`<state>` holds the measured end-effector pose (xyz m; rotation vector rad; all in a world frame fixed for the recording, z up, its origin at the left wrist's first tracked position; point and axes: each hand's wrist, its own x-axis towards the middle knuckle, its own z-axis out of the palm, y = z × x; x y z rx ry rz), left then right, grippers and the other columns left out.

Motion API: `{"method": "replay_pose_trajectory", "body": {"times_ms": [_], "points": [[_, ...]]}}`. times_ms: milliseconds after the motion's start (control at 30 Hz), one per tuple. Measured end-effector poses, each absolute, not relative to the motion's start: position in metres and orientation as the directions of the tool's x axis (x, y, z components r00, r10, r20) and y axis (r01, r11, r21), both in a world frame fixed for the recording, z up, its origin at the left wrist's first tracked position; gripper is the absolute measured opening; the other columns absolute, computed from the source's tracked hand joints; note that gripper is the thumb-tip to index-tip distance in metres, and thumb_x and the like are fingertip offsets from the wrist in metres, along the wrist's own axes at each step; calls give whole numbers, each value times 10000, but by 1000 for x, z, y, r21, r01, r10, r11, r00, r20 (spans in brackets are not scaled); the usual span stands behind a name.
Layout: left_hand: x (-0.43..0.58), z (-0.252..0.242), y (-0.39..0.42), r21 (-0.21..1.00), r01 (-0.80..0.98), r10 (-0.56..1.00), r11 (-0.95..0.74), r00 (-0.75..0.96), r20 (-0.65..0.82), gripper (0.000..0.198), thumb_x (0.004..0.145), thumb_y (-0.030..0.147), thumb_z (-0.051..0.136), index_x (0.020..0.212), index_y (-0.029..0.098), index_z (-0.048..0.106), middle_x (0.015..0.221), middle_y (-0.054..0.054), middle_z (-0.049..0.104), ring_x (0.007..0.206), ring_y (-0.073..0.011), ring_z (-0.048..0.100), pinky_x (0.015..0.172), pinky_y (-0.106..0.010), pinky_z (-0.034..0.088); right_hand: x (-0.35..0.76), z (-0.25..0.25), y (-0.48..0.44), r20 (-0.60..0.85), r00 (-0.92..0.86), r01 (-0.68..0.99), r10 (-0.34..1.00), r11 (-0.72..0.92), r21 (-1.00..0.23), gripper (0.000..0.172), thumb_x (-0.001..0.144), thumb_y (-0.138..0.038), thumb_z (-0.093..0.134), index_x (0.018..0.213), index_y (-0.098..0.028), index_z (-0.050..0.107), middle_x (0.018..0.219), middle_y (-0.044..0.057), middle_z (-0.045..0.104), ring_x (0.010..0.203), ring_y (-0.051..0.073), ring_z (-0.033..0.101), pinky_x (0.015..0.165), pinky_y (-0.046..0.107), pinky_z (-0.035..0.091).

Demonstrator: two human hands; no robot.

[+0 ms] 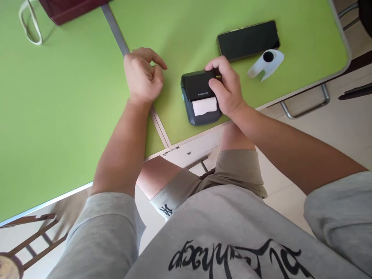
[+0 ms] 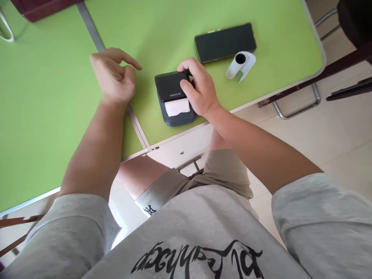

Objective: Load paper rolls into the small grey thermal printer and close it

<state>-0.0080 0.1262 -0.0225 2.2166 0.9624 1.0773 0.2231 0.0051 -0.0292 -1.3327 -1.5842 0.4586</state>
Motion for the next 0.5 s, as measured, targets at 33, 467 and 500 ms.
{"method": "replay_pose_trajectory", "body": {"times_ms": [33, 467, 500], "points": [[-7, -21, 124, 624, 364, 717, -692, 453, 530, 229, 760, 107, 564, 544, 179, 539, 804, -26, 672, 913, -260, 707, 1086, -605, 401, 223, -29, 5, 413, 83, 538, 907, 308, -785, 130, 948, -432, 544, 1019, -324, 559, 1057, 10, 675, 1012, 233, 643, 950, 436, 552], [7, -18, 108, 530, 315, 614, -788, 326, 719, 645, 818, 624, 698, 1371, 304, 607, 1670, -18, 195, 1632, -532, 7, 1166, -686, 406, 223, -27, 6, 366, 86, 572, 927, 255, -780, 158, 923, -436, 596, 1026, -333, 534, 1089, 14, 676, 1011, 239, 615, 977, 446, 552], [8, -18, 103, 681, 301, 744, -668, 280, 607, 641, 787, 635, 723, 1323, 300, 618, 1680, -19, 202, 1625, -533, 116, 1106, -623, 508, 223, -28, 5, 370, 83, 571, 925, 260, -779, 162, 920, -431, 592, 1031, -331, 530, 1084, 17, 678, 993, 233, 610, 968, 435, 549]]}}
